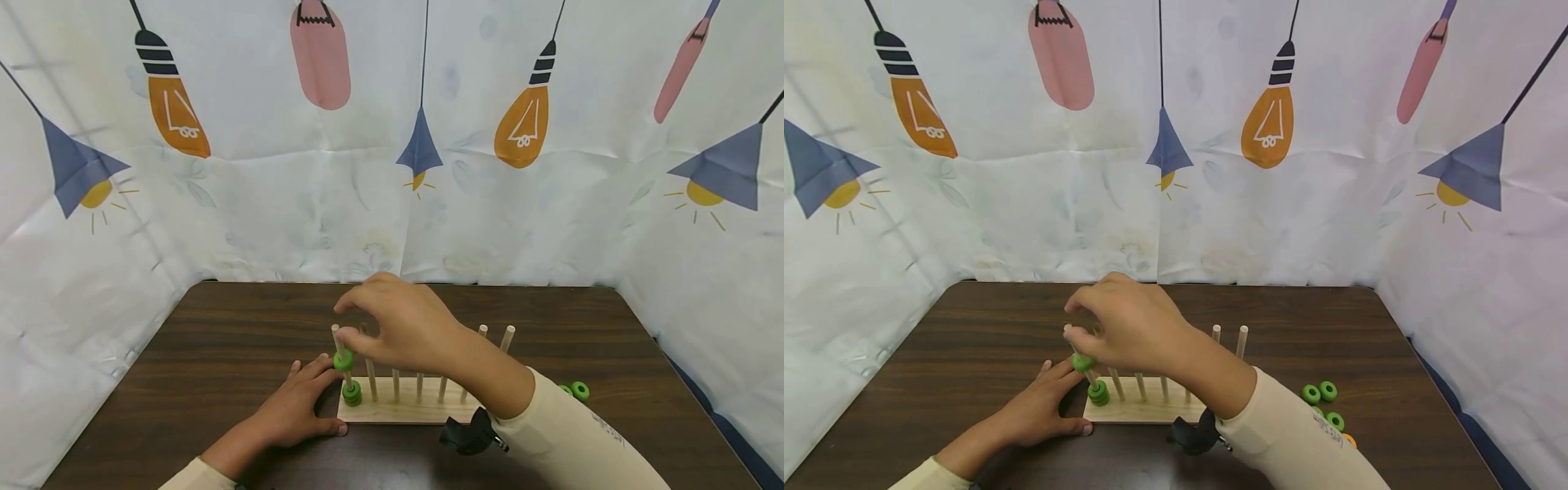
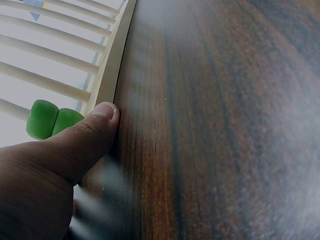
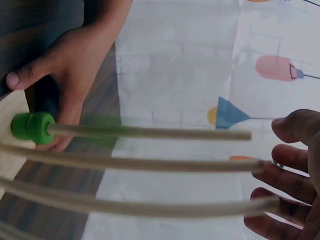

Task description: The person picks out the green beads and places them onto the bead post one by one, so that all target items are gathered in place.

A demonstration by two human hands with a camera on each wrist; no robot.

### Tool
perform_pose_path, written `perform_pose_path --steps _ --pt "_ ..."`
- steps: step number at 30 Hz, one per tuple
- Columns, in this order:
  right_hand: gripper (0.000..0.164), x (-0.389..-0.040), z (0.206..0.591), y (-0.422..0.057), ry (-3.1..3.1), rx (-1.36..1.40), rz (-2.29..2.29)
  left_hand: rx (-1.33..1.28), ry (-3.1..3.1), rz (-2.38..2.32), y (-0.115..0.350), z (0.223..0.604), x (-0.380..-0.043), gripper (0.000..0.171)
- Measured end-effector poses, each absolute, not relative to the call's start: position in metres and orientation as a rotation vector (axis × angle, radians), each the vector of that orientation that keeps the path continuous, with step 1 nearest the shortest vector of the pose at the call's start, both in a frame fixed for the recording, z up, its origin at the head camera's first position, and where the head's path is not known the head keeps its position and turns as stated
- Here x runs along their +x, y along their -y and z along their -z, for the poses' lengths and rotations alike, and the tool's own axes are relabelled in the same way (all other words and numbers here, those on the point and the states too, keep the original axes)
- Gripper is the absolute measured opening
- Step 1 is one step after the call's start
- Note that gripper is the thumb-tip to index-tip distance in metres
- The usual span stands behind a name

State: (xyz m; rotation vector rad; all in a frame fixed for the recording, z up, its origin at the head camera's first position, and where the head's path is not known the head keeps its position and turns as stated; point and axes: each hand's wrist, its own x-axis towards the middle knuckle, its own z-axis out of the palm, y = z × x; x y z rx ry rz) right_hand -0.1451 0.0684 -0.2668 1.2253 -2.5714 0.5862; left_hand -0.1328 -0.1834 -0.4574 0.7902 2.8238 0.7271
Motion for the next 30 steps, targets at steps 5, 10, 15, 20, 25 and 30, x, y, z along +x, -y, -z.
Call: perform_pose_path --steps 5,10,15,20,25,30 --pt "0.027 -0.143 0.261 -0.089 2.612 1.145 -0.554 0.792 -2.831 -0.727 0.183 0.456 -0.133 0.086" --pt "0.027 -0.143 0.26 -0.118 2.613 1.063 -0.533 0.798 -2.837 -0.737 0.182 0.453 -0.133 0.084" --pt "0.026 -0.143 0.263 -0.148 2.594 0.994 -0.539 0.805 -2.835 -0.73 0.182 0.451 -0.132 0.083" --pt "0.026 -0.14 0.267 -0.174 2.604 0.907 -0.528 0.796 -2.834 -0.723 0.183 0.451 -0.132 0.084" --pt "0.026 -0.137 0.272 -0.194 2.606 0.857 -0.506 0.79 -2.835 -0.722 0.183 0.452 -0.132 0.084" --pt "0.025 -0.131 0.276 -0.214 2.591 0.813 -0.503 0.773 -2.832 -0.71 0.183 0.455 -0.131 0.084"
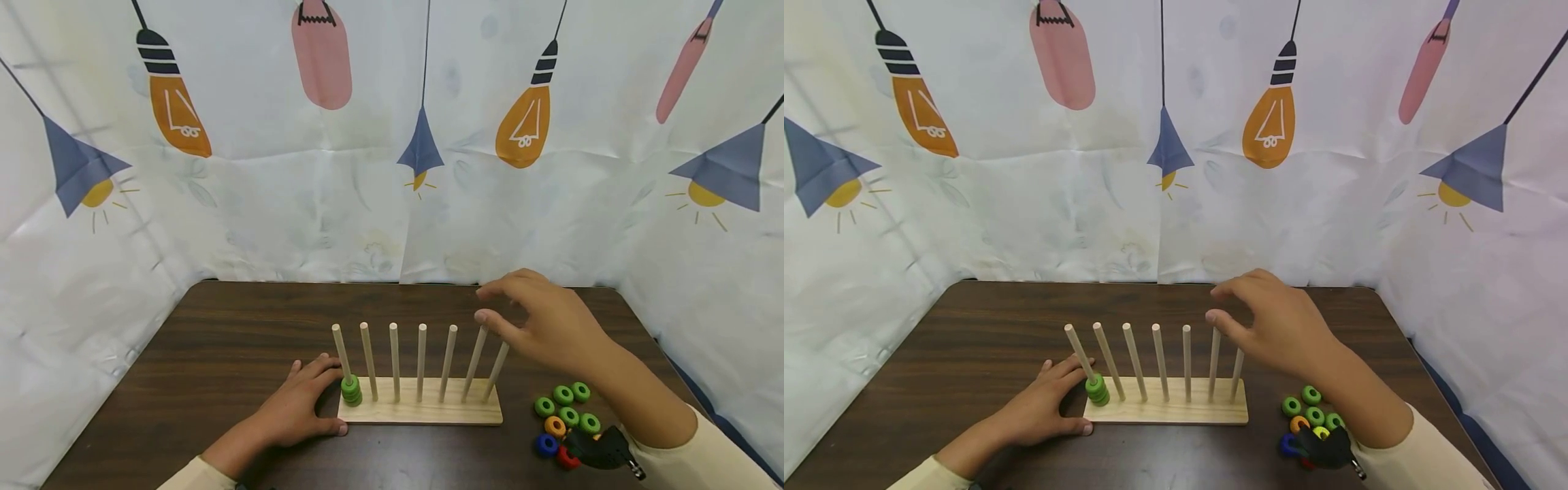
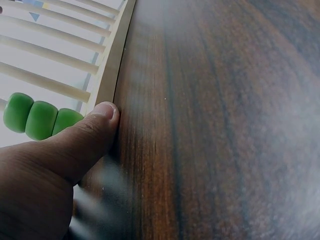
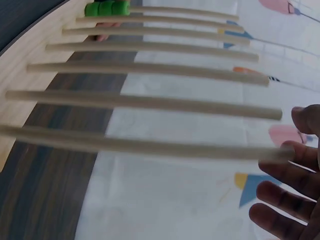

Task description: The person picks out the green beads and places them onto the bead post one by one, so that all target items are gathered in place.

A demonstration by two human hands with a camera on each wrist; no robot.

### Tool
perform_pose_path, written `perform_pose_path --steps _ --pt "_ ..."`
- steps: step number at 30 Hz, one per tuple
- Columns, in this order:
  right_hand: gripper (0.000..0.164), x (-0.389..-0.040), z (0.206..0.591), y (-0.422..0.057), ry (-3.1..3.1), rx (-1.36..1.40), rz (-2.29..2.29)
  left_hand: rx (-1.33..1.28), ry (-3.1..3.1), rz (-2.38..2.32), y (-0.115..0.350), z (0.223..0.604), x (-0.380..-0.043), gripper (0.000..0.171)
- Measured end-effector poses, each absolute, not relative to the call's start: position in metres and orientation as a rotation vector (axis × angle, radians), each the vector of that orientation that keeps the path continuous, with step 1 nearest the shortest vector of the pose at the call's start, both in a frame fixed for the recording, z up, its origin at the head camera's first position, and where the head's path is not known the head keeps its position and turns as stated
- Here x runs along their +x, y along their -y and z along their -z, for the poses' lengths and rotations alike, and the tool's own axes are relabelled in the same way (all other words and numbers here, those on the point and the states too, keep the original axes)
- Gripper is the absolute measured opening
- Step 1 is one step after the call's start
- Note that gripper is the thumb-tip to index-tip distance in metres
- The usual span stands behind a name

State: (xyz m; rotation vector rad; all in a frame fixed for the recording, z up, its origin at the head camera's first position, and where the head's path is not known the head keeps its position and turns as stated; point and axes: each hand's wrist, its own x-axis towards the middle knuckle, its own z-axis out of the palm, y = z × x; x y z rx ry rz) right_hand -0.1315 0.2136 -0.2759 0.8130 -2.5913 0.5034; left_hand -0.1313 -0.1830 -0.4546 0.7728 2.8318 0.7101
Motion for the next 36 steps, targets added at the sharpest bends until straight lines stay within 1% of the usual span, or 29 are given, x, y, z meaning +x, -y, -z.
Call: perform_pose_path --steps 9,19,21,28,36 --pt "0.024 -0.116 0.288 -0.255 2.621 0.675 -0.57 0.787 -2.845 -0.707 0.184 0.458 -0.132 0.084" --pt "0.021 -0.108 0.324 -0.296 2.703 0.564 -0.603 0.78 -2.837 -0.71 0.184 0.453 -0.131 0.084" --pt "0.023 -0.106 0.334 -0.305 2.749 0.506 -0.635 0.779 -2.831 -0.713 0.183 0.452 -0.13 0.084" --pt "0.037 -0.103 0.371 -0.336 2.928 0.313 -0.671 0.774 -2.817 -0.723 0.182 0.451 -0.13 0.083" --pt "0.04 -0.101 0.407 -0.363 2.982 0.259 -0.651 0.77 -2.823 -0.723 0.183 0.453 -0.131 0.083"
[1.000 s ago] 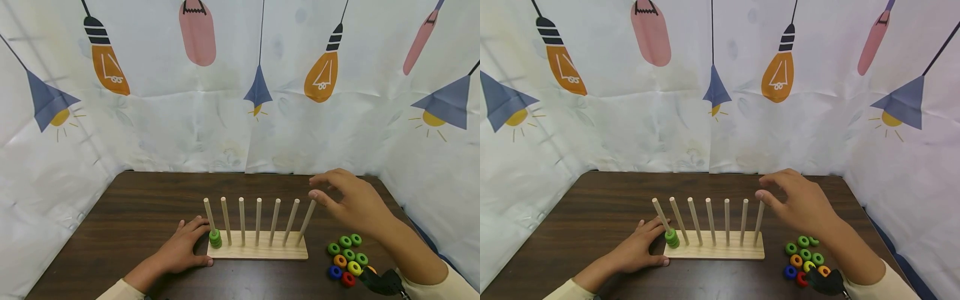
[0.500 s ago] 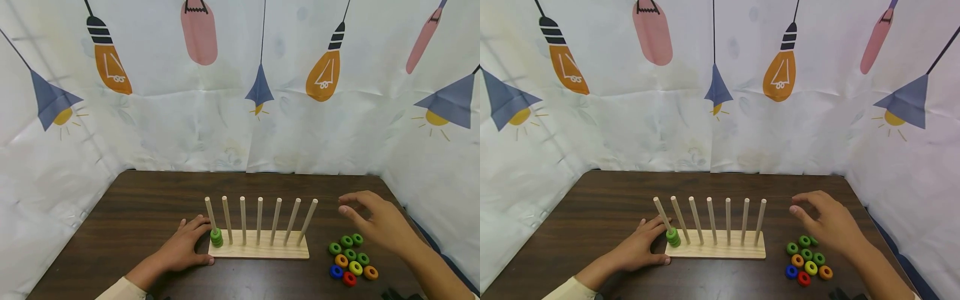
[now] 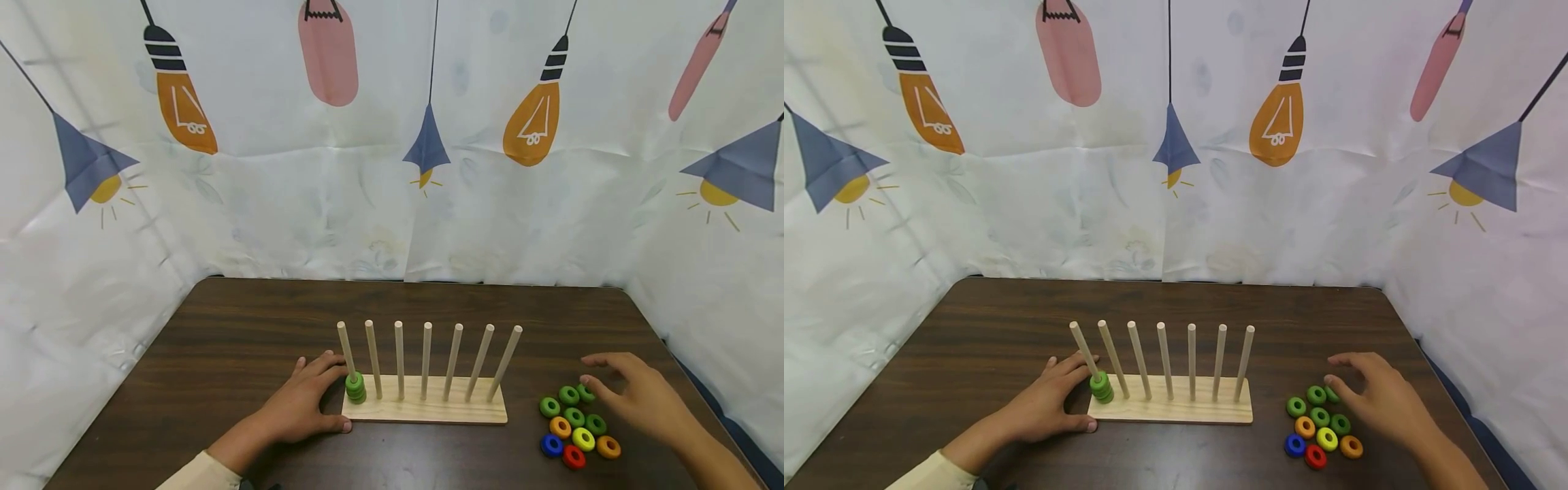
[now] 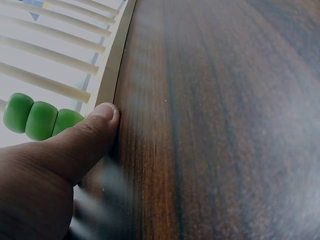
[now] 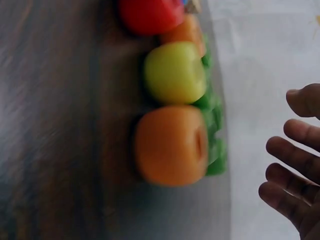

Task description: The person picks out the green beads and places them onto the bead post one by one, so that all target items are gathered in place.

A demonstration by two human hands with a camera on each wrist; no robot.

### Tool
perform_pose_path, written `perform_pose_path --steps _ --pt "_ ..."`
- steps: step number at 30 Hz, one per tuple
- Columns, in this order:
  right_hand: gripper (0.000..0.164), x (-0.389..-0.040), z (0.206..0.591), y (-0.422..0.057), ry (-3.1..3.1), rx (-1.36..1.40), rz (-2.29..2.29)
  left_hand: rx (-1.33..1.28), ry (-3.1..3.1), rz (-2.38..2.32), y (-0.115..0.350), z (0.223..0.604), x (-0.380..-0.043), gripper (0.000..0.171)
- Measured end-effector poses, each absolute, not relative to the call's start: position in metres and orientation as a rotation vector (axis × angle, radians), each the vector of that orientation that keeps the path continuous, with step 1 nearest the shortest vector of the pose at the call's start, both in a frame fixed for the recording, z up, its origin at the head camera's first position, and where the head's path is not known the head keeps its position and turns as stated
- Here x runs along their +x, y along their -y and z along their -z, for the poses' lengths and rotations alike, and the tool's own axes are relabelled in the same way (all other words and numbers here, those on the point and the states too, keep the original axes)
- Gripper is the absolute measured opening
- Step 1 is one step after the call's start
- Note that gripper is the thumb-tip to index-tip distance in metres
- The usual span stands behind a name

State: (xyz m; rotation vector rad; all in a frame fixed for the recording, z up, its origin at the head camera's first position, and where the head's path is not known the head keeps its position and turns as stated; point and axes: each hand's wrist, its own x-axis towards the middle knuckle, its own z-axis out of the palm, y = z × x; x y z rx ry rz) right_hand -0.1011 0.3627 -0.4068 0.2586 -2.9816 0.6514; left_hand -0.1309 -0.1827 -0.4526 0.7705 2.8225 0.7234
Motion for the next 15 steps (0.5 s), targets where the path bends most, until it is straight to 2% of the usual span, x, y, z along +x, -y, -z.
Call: perform_pose_path --steps 15 --pt "0.037 -0.104 0.443 -0.386 3.05 0.286 -0.67 0.772 -2.816 -0.736 0.183 0.453 -0.131 0.083"
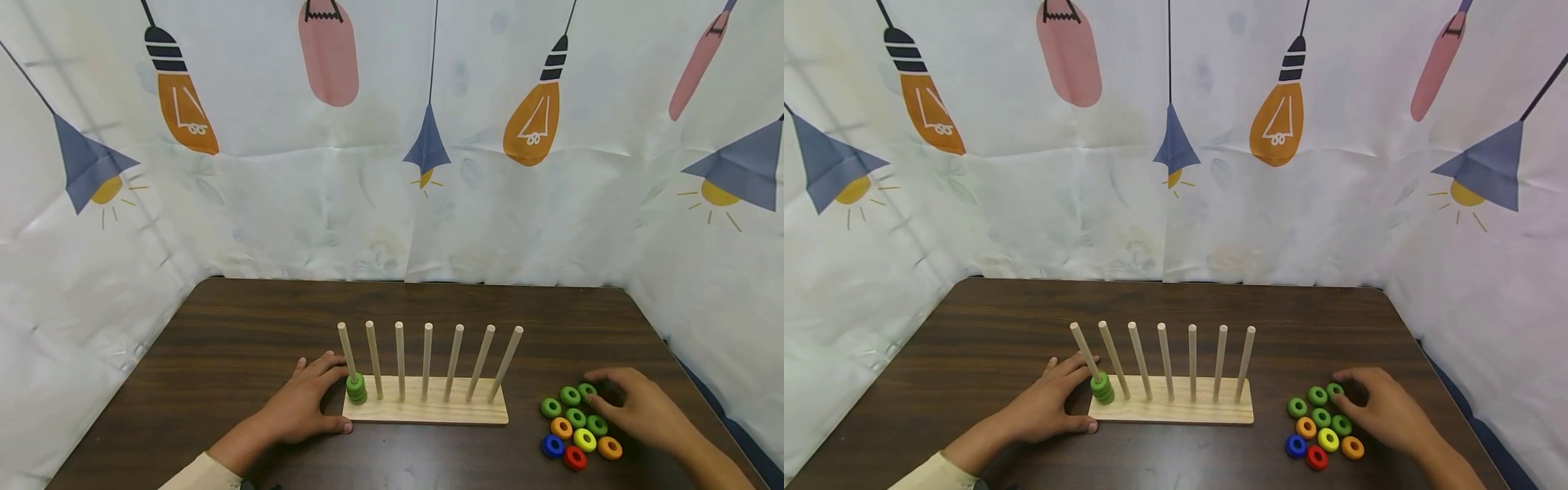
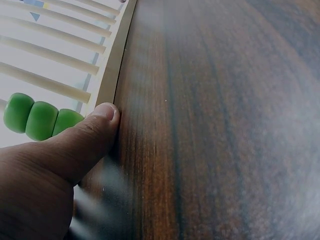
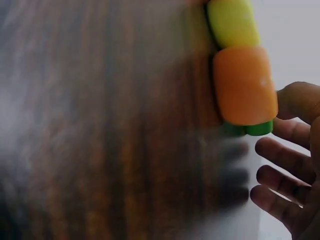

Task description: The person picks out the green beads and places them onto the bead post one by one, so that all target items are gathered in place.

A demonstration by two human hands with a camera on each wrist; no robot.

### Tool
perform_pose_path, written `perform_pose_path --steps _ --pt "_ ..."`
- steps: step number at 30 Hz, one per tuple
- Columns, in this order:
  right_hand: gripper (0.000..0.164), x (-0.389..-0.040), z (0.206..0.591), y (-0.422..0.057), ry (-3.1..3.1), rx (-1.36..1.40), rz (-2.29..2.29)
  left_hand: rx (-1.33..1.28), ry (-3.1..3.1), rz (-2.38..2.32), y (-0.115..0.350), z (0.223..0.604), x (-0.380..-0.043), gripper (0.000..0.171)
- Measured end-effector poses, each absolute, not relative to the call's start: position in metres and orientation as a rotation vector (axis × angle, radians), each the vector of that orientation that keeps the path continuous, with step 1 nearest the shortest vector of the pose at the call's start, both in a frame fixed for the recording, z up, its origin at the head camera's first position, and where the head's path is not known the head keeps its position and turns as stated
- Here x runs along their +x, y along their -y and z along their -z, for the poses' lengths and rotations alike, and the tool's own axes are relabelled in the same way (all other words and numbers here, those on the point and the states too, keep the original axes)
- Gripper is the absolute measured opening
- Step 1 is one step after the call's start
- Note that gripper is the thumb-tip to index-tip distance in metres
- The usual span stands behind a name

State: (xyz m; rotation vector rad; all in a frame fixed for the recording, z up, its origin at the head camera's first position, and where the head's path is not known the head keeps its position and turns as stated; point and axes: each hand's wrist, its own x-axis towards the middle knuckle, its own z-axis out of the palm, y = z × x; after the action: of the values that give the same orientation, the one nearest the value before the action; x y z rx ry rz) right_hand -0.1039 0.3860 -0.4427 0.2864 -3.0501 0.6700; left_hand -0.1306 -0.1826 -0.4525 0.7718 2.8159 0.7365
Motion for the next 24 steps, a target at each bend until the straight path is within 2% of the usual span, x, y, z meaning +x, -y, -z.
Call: perform_pose_path --steps 13,24 --pt "0.035 -0.106 0.445 -0.387 3.08 0.278 -0.643 0.772 -2.815 -0.743 0.183 0.453 -0.131 0.08" --pt "0.038 -0.106 0.431 -0.373 3.02 0.255 -0.664 0.765 -2.807 -0.742 0.183 0.451 -0.13 0.08"
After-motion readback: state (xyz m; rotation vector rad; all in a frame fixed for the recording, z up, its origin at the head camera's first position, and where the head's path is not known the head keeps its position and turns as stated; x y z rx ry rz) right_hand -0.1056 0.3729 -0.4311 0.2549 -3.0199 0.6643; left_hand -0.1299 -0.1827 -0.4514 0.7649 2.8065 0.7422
